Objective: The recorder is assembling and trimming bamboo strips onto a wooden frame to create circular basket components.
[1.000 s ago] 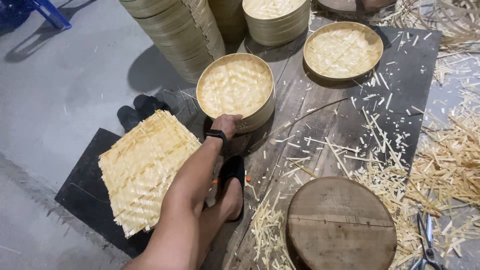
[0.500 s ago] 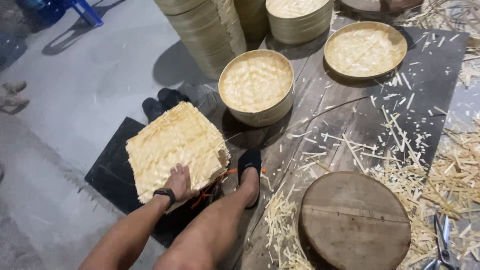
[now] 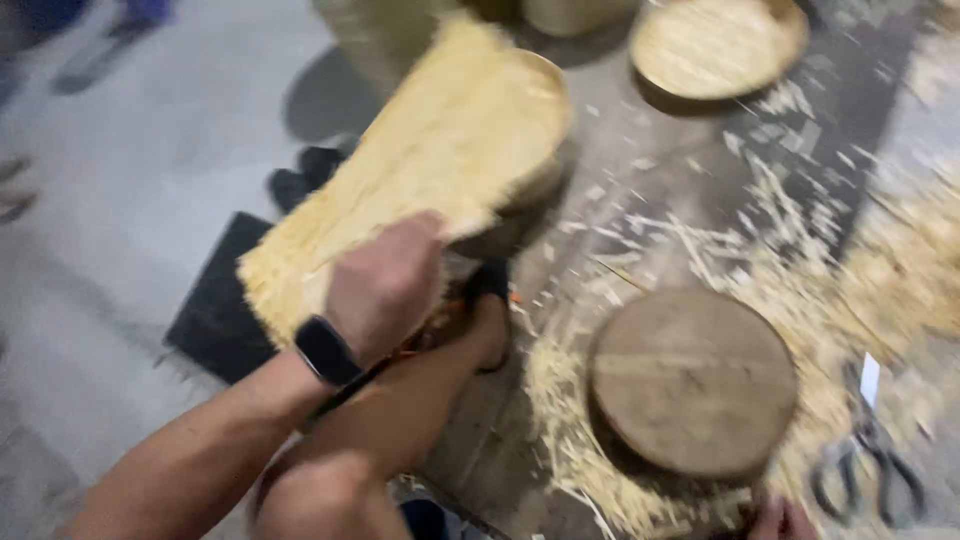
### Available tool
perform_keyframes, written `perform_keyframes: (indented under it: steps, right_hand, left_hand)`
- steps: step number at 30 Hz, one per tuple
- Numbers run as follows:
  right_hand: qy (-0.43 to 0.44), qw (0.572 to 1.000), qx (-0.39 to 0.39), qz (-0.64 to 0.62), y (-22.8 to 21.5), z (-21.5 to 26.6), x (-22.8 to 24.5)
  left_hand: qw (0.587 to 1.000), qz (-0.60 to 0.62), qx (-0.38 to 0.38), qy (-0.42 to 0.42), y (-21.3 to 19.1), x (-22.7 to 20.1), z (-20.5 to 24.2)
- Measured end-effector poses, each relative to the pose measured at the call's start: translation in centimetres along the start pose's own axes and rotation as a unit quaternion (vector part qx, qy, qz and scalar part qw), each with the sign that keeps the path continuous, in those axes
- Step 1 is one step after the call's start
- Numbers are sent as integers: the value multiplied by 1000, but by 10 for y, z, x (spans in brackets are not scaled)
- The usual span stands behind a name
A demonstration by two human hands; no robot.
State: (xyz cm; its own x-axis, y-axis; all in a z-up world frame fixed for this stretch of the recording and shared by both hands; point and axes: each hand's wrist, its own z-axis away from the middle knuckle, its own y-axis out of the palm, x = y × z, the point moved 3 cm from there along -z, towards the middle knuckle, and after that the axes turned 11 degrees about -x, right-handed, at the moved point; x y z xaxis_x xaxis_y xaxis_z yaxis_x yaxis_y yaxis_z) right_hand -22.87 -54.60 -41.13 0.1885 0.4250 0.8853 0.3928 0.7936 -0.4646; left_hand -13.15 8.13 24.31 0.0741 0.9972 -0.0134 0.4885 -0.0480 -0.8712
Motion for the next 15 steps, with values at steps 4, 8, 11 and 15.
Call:
perform_keyframes:
  steps: [4,8,11,15]
  right_hand:
    - [200,957,43,-204,-43,-20,329]
    - [283,916,151,-241,-42,-48,350]
    - [217,968,117,39,-27,-59,325]
    - [156,980,120,-39,-20,-61,357]
  left_hand:
    - [940,233,-12,248,76,-121,37]
    - [859,294,198,371,180,-225,136]
    - [855,282,253,355,205,-254,147]
    - [861,101,472,160,240,-218,94]
